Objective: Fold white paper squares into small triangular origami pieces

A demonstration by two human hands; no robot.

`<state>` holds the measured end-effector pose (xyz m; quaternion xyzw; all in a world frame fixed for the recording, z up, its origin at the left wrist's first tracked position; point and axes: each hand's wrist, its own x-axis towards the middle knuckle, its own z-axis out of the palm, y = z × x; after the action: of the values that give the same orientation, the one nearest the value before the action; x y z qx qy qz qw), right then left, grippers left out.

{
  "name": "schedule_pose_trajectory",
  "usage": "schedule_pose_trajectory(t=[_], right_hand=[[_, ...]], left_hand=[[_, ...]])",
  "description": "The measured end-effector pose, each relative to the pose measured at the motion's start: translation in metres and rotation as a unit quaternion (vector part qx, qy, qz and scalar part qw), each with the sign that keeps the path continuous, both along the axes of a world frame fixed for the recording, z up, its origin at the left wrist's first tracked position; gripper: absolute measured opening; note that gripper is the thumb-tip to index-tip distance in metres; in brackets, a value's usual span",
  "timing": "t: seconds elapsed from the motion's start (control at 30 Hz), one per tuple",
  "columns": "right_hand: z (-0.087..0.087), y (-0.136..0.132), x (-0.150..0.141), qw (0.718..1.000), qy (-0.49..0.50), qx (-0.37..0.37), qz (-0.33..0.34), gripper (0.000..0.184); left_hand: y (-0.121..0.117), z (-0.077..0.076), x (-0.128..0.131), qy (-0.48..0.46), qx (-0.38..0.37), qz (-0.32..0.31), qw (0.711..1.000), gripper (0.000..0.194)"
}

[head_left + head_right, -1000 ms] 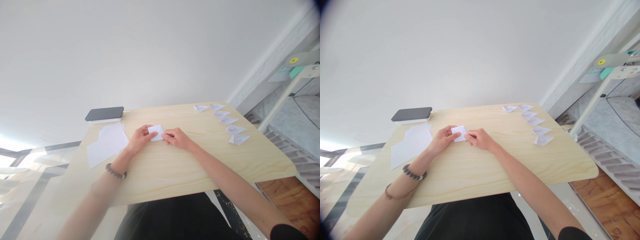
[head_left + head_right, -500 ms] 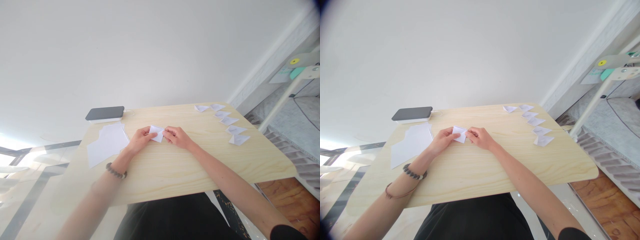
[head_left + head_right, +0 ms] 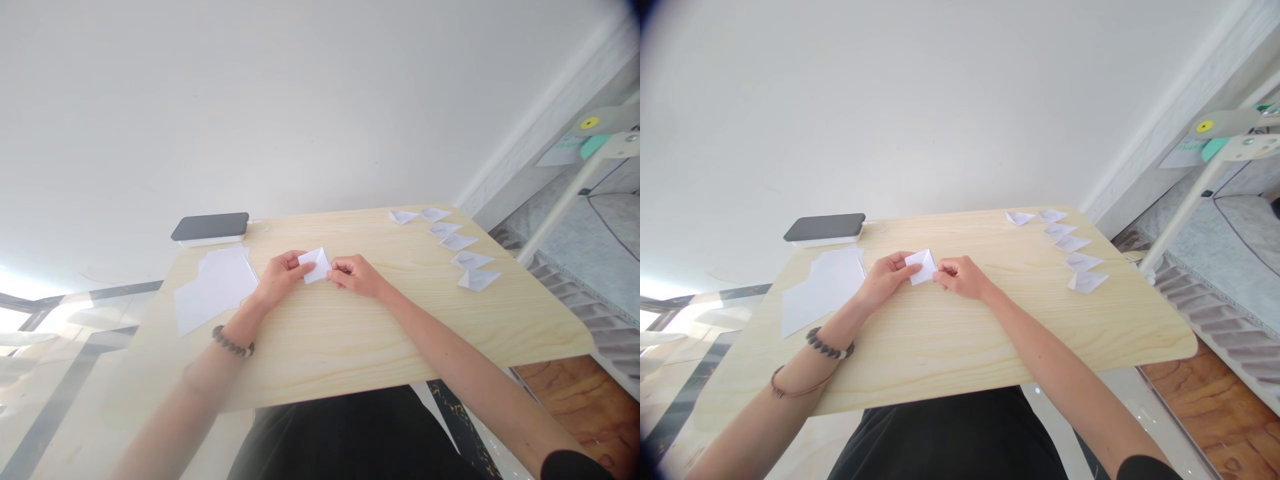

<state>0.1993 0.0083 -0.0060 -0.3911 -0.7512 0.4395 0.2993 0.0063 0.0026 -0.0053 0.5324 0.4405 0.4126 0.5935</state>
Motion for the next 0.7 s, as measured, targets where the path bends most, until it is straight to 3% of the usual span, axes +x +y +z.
schedule_pose_trajectory(t=[0.27,0.57,0.7], right_hand=[[0.0003,0.0,-0.0004,1.0,-0.013,0.021,0.004,0.022],[-0.0016,0.0,-0.0001,0.998,-0.035,0.046,0.024,0.022],[0.0,-0.0006,-0.0006,0.999,-0.029,0.042,0.019,0.023]], left_hand=[[-0.0009,-0.0023,0.0012,0.0,0.02,-0.026,0.999,0.029],[-0.0014,-0.0011,-0.0006,0.044,0.028,-0.032,0.998,0.03],[-0.0026,0.0014,0.0008,0.023,0.029,-0.031,0.999,0.03]])
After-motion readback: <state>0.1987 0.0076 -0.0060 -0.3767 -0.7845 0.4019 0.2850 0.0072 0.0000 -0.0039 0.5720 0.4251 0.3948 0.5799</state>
